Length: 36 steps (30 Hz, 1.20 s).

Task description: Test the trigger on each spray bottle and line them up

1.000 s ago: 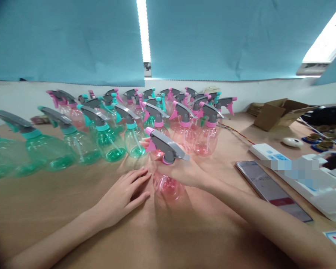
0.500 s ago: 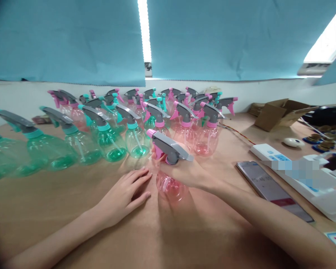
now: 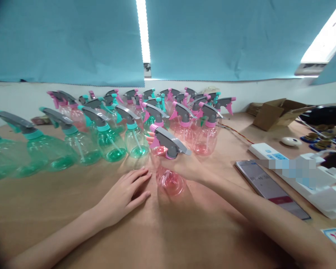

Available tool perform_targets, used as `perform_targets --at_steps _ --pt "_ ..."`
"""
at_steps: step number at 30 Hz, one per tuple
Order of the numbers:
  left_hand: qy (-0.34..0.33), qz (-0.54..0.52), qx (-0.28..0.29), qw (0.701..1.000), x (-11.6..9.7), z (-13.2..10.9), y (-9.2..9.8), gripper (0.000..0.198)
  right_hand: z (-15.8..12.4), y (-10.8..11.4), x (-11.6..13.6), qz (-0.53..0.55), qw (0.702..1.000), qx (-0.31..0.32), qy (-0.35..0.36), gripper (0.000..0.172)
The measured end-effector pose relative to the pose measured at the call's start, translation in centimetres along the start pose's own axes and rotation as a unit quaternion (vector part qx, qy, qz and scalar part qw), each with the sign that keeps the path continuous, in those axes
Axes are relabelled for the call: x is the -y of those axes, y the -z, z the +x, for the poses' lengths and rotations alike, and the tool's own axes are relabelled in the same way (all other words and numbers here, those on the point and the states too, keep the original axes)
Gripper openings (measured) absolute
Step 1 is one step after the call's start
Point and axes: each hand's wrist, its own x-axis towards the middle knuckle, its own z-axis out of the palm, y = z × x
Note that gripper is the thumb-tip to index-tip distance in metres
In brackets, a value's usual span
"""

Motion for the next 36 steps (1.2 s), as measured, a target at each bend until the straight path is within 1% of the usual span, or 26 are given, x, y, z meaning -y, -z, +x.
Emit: perform_targets --at_steps 4,7,10,13,16,18,20,22,23,25,29,32,36 --pt "0.001 0.006 0.002 1.000 -0.1 -0.1 -0.1 0.045 0.0 0.0 -0.1 0.002 0.999 0.028 0.029 0.032" --pt "0.001 0.007 0.000 1.000 0.0 -0.1 -0.1 0.044 0.0 -0.1 -0.5 -0.002 0.999 0.015 0.034 0.032" --pt "0.001 0.006 0.000 1.000 0.0 0.0 0.0 0.043 -0.1 -0.2 -0.6 0.001 0.999 0.009 0.033 0.036" --pt "0.004 0.001 0.001 1.000 0.0 0.0 0.0 0.044 0.0 -0.2 -0.5 0.006 0.999 0.021 0.041 0.041" --pt "0.002 -0.001 -0.002 1.000 0.0 0.0 0.0 0.044 0.0 -0.1 -0.5 0.000 0.999 0.025 0.036 0.040" --pt "0.000 -0.001 -0.007 1.000 0.1 0.0 -0.1 0.043 0.0 -0.1 -0.7 -0.013 1.000 0.006 0.026 0.034" --pt "-0.002 0.000 -0.010 1.000 0.1 -0.1 -0.1 0.043 -0.1 -0.1 -0.9 -0.037 0.999 -0.031 0.008 0.027" --pt "0.000 0.000 -0.009 1.000 0.1 -0.1 -0.1 0.043 -0.2 -0.2 -1.0 -0.057 0.997 -0.059 -0.016 0.026" --pt "0.001 0.000 -0.007 1.000 0.1 -0.1 -0.1 0.043 -0.2 -0.2 -1.0 -0.060 0.996 -0.060 -0.022 0.028" --pt "0.003 0.000 -0.004 1.000 0.0 -0.1 -0.1 0.044 -0.2 -0.2 -0.7 -0.049 0.998 -0.046 -0.019 0.029" --pt "0.002 -0.006 -0.009 1.000 0.0 -0.1 0.0 0.042 0.0 -0.3 -0.1 -0.025 0.999 -0.022 0.008 0.028" --pt "0.000 -0.014 -0.013 1.000 0.0 -0.1 0.0 0.041 0.0 -0.3 0.1 -0.016 1.000 -0.004 0.022 0.033" --pt "-0.002 -0.014 -0.014 1.000 0.0 0.0 0.0 0.041 0.0 -0.2 -0.2 -0.016 1.000 -0.005 0.016 0.039"
